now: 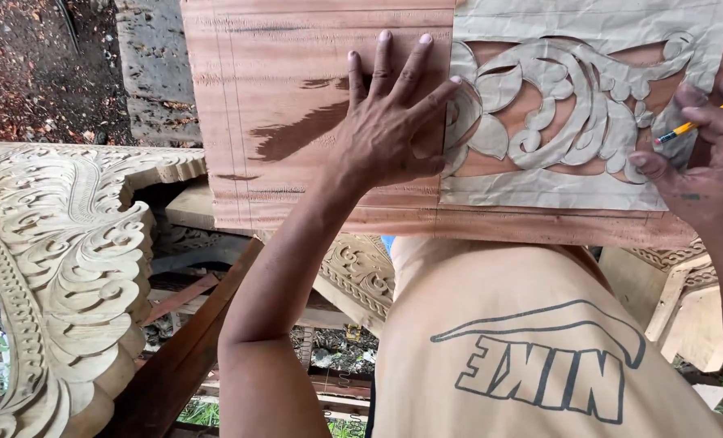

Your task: The recorder uses a pencil to trace a decorative paper cutout pattern onto a flat wooden board.

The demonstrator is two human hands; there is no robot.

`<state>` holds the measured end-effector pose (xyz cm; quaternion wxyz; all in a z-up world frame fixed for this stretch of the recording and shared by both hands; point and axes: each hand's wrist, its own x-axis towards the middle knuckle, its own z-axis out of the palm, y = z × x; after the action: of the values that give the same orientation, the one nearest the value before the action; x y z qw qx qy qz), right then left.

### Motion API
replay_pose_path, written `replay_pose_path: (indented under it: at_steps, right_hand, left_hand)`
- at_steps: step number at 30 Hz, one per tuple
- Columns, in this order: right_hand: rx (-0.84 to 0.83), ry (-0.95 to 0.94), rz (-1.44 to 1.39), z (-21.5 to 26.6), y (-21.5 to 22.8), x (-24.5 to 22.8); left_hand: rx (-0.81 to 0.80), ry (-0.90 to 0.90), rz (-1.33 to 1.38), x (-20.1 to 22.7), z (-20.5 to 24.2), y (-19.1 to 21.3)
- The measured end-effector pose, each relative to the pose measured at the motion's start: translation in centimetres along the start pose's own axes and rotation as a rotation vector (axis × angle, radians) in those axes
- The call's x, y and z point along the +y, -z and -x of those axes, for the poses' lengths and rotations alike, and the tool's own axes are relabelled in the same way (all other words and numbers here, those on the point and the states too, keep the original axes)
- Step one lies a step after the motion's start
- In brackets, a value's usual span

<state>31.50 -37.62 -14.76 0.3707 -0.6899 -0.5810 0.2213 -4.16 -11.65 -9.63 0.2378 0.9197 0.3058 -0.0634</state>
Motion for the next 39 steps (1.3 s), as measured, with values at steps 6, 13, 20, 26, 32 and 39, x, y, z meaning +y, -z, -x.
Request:
replay_pose_path:
  at_steps: [6,13,20,26,32,39]
  right_hand:
    - [-0.033,-0.005,-0.009,0.7,0.0,1.4]
    - [-0.055,0.017,0.039,0.9,0.0,1.1]
    - [-0.071,0.07,0.098,0.6,0.2,0.9]
    - [-0.064,0.102,0.139,0.2,0.1,-0.6]
    - [-0.065,0.052,0.095,1.2,0.2,1.3]
    - [-0.041,0.104,0.057,0.9,-0.4,2.2]
  left_hand:
    - [0.013,-0.033,-0.006,-0.3,0.4,-0.7]
    - [0.017,-0.047,0.001,-0.8,0.6,-1.4]
    - [0.062,-0.073,0.0,-0.9,0.4,-1.8]
    - [0.02,-0.045,-0.007,-0.5,0.7,-1.2]
    - [-0.037,-0.022,0.004,-1.2,0.4,-0.5]
    - [0.433,0.126,0.015,-5.2,2.8,-4.9]
